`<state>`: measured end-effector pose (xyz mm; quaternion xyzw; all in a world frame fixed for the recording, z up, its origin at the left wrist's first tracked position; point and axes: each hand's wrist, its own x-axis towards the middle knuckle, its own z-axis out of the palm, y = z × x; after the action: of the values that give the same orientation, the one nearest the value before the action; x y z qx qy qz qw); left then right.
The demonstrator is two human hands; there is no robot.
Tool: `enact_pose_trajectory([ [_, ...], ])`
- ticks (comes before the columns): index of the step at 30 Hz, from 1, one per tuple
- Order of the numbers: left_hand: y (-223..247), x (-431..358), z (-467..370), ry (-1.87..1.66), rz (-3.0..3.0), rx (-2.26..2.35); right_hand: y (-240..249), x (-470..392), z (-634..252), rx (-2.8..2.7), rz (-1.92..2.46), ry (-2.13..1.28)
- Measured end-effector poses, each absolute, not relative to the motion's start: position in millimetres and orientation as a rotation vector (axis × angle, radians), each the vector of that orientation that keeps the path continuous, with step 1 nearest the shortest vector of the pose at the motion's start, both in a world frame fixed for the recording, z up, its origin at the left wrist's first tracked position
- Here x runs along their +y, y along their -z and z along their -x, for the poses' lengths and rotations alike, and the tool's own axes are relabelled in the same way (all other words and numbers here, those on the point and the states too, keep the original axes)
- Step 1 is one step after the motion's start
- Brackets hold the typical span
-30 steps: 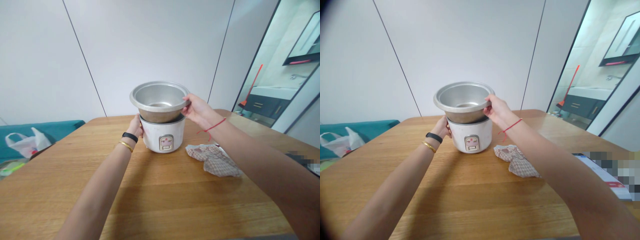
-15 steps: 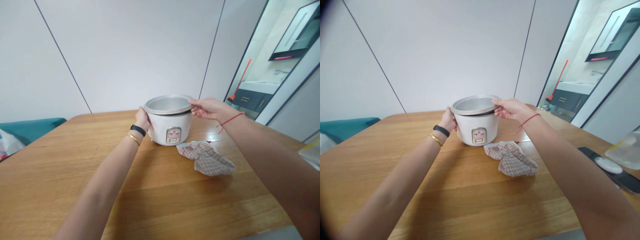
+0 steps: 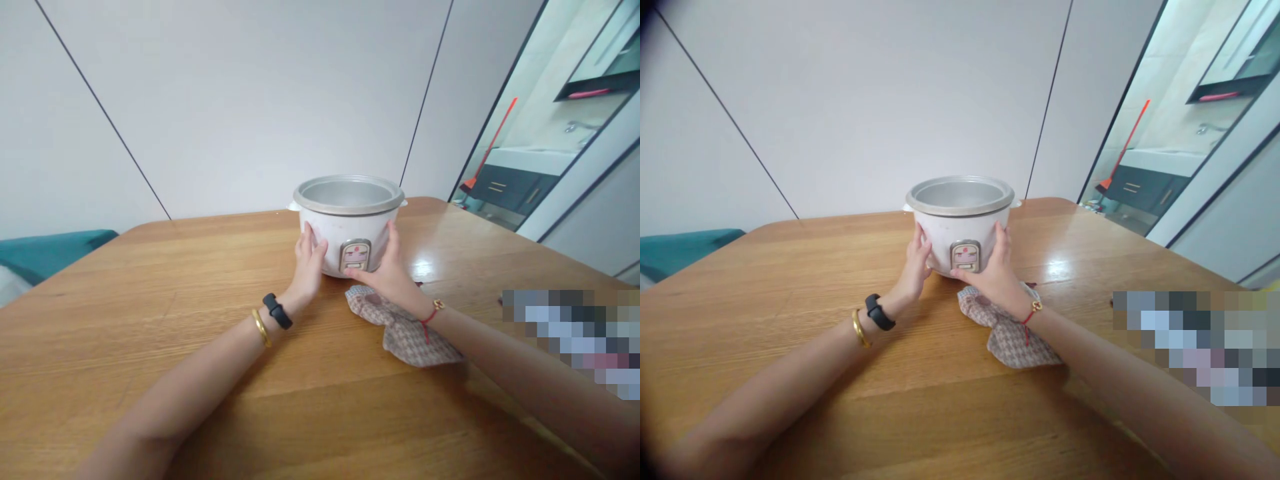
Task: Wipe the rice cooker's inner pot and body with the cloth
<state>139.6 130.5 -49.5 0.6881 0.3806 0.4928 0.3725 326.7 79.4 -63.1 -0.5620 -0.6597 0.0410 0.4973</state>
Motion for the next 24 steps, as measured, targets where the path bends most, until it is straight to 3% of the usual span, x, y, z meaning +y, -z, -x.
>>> enact_pose_trajectory([
  [17, 30, 250, -272, -0.86, -2.04, 0.927, 52, 208, -461, -1.392, 1.703, 0.101],
  [22, 46, 216, -222, -0.78, -2.25, 1.047, 40, 159, -425, -1.3, 2.031, -0.047],
  [24, 51, 186, -178, -0.677, -2.442, 1.041, 45, 102, -394, -1.63, 1.993, -0.002],
])
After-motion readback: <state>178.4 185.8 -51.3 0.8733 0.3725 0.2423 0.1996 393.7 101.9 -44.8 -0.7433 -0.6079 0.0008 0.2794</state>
